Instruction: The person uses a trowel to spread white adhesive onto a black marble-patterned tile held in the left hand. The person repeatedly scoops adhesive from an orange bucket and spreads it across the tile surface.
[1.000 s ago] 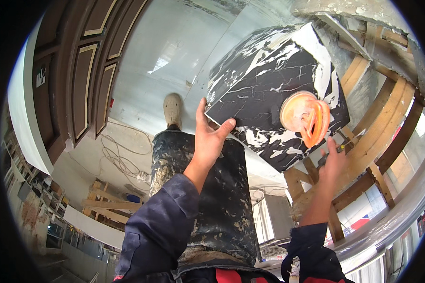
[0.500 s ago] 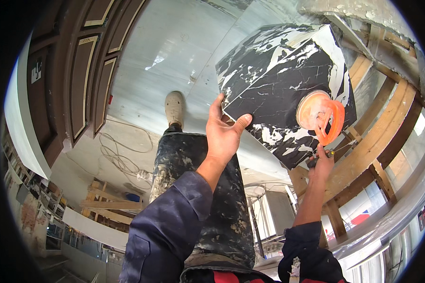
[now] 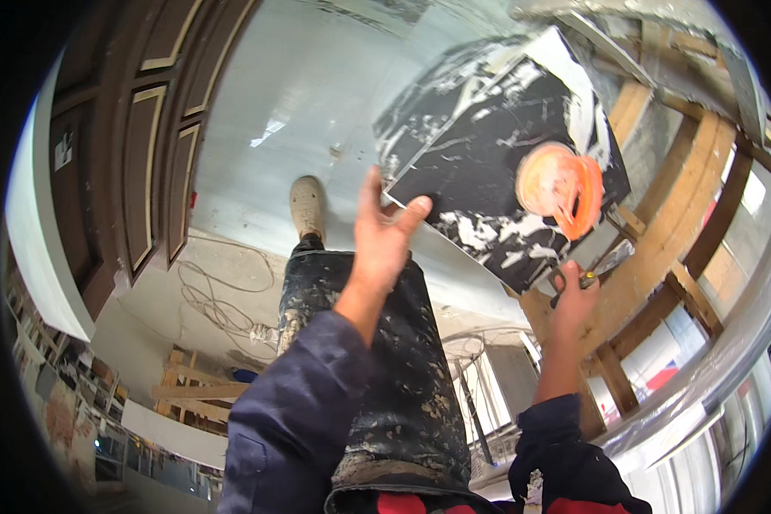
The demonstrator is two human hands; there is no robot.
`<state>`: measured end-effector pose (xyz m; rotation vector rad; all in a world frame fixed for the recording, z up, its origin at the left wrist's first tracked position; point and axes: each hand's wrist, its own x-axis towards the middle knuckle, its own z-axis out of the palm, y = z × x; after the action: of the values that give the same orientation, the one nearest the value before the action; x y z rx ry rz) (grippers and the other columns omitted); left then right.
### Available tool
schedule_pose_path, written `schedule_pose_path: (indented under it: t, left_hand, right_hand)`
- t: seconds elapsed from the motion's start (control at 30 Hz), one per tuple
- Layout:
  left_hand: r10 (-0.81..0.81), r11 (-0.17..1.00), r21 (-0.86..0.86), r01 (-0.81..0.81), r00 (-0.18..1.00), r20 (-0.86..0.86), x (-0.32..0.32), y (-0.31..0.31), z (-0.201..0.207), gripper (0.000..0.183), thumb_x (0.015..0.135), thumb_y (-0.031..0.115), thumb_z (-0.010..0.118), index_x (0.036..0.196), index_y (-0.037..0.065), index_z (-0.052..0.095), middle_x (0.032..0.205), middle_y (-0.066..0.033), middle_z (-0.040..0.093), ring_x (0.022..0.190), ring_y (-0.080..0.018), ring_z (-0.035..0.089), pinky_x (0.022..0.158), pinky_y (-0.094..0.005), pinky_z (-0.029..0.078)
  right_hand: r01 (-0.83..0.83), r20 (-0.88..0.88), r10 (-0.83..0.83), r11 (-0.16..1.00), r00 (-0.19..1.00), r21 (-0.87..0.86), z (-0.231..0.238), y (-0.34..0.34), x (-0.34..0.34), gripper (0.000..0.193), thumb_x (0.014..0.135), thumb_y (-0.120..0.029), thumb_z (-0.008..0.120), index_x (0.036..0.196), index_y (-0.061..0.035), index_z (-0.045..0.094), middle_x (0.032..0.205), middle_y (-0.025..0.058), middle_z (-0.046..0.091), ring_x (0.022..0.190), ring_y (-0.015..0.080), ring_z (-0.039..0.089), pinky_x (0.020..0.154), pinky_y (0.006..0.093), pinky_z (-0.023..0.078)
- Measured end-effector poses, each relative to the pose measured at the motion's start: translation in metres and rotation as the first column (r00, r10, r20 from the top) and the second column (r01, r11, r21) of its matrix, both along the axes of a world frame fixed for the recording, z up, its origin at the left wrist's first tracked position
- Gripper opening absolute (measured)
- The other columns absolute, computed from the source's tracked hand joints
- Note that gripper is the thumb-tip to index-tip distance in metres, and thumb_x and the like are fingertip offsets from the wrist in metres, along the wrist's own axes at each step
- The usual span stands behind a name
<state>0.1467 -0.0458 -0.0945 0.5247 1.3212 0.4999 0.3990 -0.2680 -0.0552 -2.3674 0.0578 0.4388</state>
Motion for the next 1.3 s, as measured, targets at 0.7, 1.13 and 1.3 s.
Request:
schedule_pose_path:
  t: [0.7, 1.13, 1.3]
  left_hand:
    - [-0.851, -0.008, -0.200, 0.980, -0.111, -0.513, -0.242, -0.109, 0.024, 0.082, 0.088, 0.028, 0.080, 0.156, 0.001, 0.041, 0.157, -0.0212, 0.050, 0.144, -0.0417, 0.048, 0.118, -0.0536, 0.037]
    - [-0.813, 0.038, -0.333, 0.942, -0.165, -0.558, -0.279, -0.111, 0.023, 0.080, 0.089, 0.033, 0.078, 0.154, 0.003, 0.044, 0.159, -0.0202, 0.048, 0.149, -0.0403, 0.042, 0.116, -0.0579, 0.039]
    - [-0.824, 0.047, -0.367, 0.929, -0.172, -0.540, -0.277, -0.109, 0.025, 0.079, 0.089, 0.032, 0.078, 0.154, 0.003, 0.044, 0.158, -0.0201, 0.048, 0.149, -0.0405, 0.042, 0.114, -0.0575, 0.042]
  right_hand:
    - [-0.560, 0.017, 0.639, 0.687, 0.769, -0.463, 0.023, -0.141, -0.077, 0.028, 0.086, -0.014, 0.081, 0.109, -0.0049, 0.067, 0.094, 0.0153, 0.070, 0.084, 0.0358, 0.070, 0.074, 0.0420, 0.057]
    - [-0.599, -0.002, 0.604, 0.790, 0.797, -0.131, -0.012, 0.031, -0.173, 0.030, 0.090, -0.018, 0.082, 0.114, -0.0056, 0.069, 0.090, 0.0152, 0.074, 0.077, 0.0312, 0.074, 0.069, 0.0371, 0.058]
    - [-0.636, -0.043, 0.635, 0.771, 0.771, -0.020, -0.019, 0.119, -0.210, 0.029, 0.091, -0.019, 0.081, 0.112, -0.0037, 0.067, 0.094, 0.0174, 0.074, 0.081, 0.0374, 0.073, 0.069, 0.0419, 0.058]
